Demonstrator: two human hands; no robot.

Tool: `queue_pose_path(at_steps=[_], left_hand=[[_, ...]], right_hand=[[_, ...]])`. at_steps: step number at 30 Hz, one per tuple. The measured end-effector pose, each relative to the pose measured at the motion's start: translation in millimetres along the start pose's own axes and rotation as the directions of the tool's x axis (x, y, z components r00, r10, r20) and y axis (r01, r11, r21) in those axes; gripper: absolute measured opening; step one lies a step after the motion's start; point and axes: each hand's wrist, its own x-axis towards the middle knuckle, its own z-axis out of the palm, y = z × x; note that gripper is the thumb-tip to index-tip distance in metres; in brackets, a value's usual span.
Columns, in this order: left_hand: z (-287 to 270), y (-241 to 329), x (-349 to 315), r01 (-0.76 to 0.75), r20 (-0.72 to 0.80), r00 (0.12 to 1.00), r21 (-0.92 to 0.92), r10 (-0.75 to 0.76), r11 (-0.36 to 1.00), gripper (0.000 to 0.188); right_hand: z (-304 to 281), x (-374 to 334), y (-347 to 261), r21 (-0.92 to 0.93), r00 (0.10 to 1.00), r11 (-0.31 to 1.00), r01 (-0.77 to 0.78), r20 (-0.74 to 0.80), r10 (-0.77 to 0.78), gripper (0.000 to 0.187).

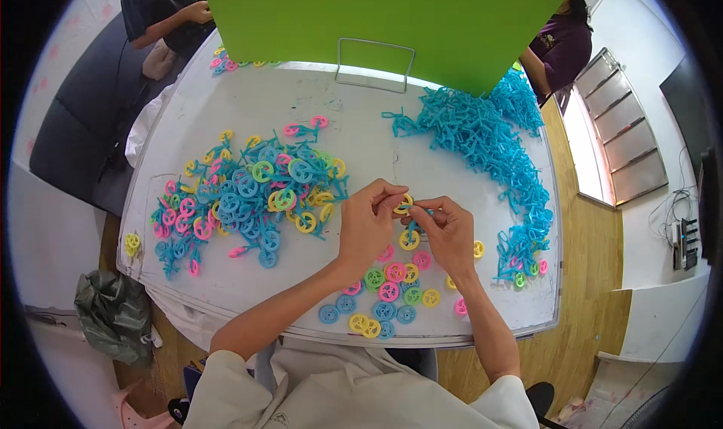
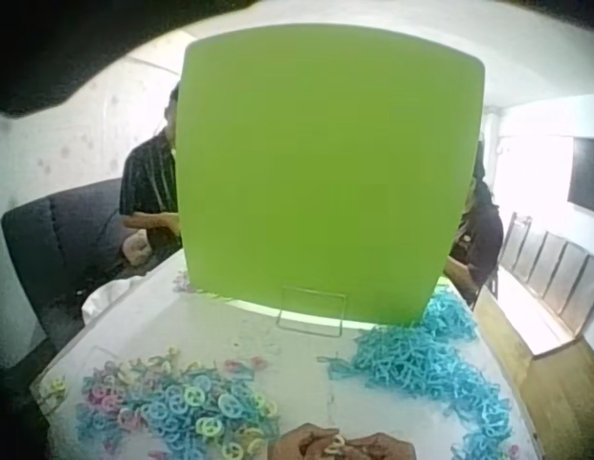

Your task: Assembling colorful plastic toy gears by connecting them together at a workbench.

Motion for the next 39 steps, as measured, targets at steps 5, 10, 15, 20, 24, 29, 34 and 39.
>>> queue_pose_path(at_steps=[5,10,15,20,24,29,34,39], left_hand=[[1.3,6.5,-1.6,0.035,0.004,0.999,-0.075,-0.035,0.997,0.013],[-1.1,6.4,-1.7,0.022,0.012,1.0,-0.006,-0.022,1.0,0.012],[-1.1,11.7,2.9,-0.009,0.036,0.999,-0.055,0.011,0.998,0.011],[-8.4,4.8,10.0,-0.065,0.08,0.995,-0.021,0.066,0.998,0.01],[-16.8,8.9,19.4,-0.147,0.009,0.989,0.028,0.147,0.989,0.011],[-49.3,45.7,26.7,-0.37,-0.159,0.88,0.36,0.447,0.856,0.017],[-67.8,68.9,27.0,-0.341,-0.168,0.846,0.557,0.505,0.757,0.018],[-86.9,70.9,35.7,-0.171,-0.228,0.883,0.658,0.411,0.733,0.016]], right_hand=[[4.1,-1.9,-6.0,0.011,0.998,1.0,-0.012,-0.054,0.013,0.016],[8.5,-5.2,-12.7,-0.109,0.993,0.994,-0.002,-0.119,-0.011,0.015],[3.1,-2.2,-10.9,-0.194,0.979,0.974,0.12,-0.141,-0.149,0.016],[-5.6,-0.8,-9.1,-0.192,0.976,0.957,0.216,0.002,-0.22,0.021],[-7.2,-7.4,-28.7,-0.049,0.988,0.998,0.039,0.154,-0.031,0.032],[-37.5,10.7,-13.2,-0.377,0.933,0.894,0.242,-0.163,-0.322,0.025],[-115.0,24.7,13.5,-0.785,0.824,0.62,-0.008,-0.356,-0.44,0.023],[-136.3,22.1,34.1,-0.86,0.864,0.436,-0.265,-0.413,-0.288,0.036]])
